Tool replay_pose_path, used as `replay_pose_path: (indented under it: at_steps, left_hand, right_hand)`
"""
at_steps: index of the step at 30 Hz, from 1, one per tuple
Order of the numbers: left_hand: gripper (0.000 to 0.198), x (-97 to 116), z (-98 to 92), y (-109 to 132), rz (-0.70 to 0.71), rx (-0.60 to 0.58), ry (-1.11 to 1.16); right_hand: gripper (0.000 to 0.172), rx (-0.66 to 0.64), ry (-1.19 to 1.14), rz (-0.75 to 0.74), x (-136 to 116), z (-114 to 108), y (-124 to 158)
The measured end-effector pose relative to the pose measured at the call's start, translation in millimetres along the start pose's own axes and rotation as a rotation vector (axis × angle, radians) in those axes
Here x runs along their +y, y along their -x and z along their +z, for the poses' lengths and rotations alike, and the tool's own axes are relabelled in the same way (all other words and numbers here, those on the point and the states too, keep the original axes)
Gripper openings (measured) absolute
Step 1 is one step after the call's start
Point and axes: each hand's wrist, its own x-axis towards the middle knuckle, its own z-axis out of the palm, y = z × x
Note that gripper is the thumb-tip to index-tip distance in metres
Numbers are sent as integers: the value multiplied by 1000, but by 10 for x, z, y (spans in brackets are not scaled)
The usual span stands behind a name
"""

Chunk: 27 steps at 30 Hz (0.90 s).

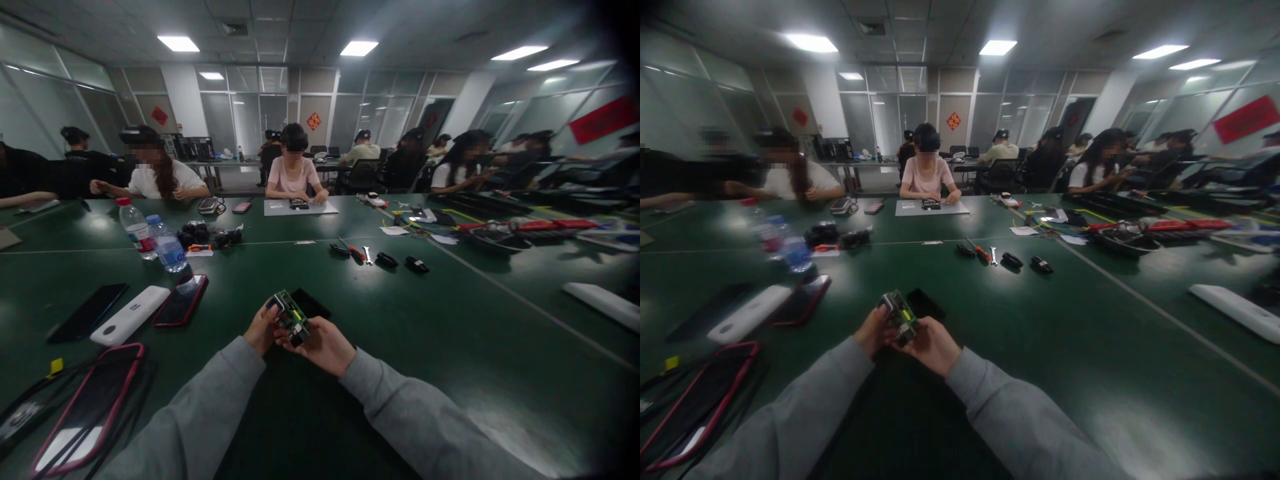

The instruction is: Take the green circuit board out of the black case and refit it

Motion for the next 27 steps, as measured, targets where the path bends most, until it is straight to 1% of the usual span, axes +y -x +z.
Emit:
replay_pose_path:
  at_steps: [3,6,8,11,14,16,18,20,22,24,25,27]
  left_hand:
    - [66,1,-1,6,43,-30,-29]
    - [61,-8,-12,2,75,-66,-53]
    - [57,-16,-17,-3,94,-84,-64]
    - [53,-26,-13,-5,129,-127,-107]
    - [55,-39,-9,-4,153,-204,-185]
    - [60,-52,-14,-13,160,-267,-217]
    - [63,-60,-25,-33,177,-280,-217]
    - [58,-52,-39,-65,182,-203,-182]
    - [48,-20,-59,-99,168,-70,-129]
    - [41,31,-89,-131,143,48,-70]
    - [39,59,-107,-143,131,95,-33]
    - [36,108,-144,-162,105,151,39]
  right_hand:
    - [44,11,57,-28,-3,-17,-4]
    - [38,-13,114,-119,38,-40,-6]
    - [38,-22,149,-147,77,-59,-8]
    - [46,-22,183,-91,131,-94,-13]
    - [53,-47,214,-42,171,-122,-17]
    - [53,-72,225,-29,166,-126,-14]
    - [49,-81,228,-38,111,-121,-2]
    - [43,-70,221,-89,-5,-113,18]
    - [42,-12,182,-186,-162,-112,39]
    - [43,122,118,-331,-320,-132,57]
    - [42,215,93,-422,-386,-151,62]
    - [41,425,105,-616,-478,-207,68]
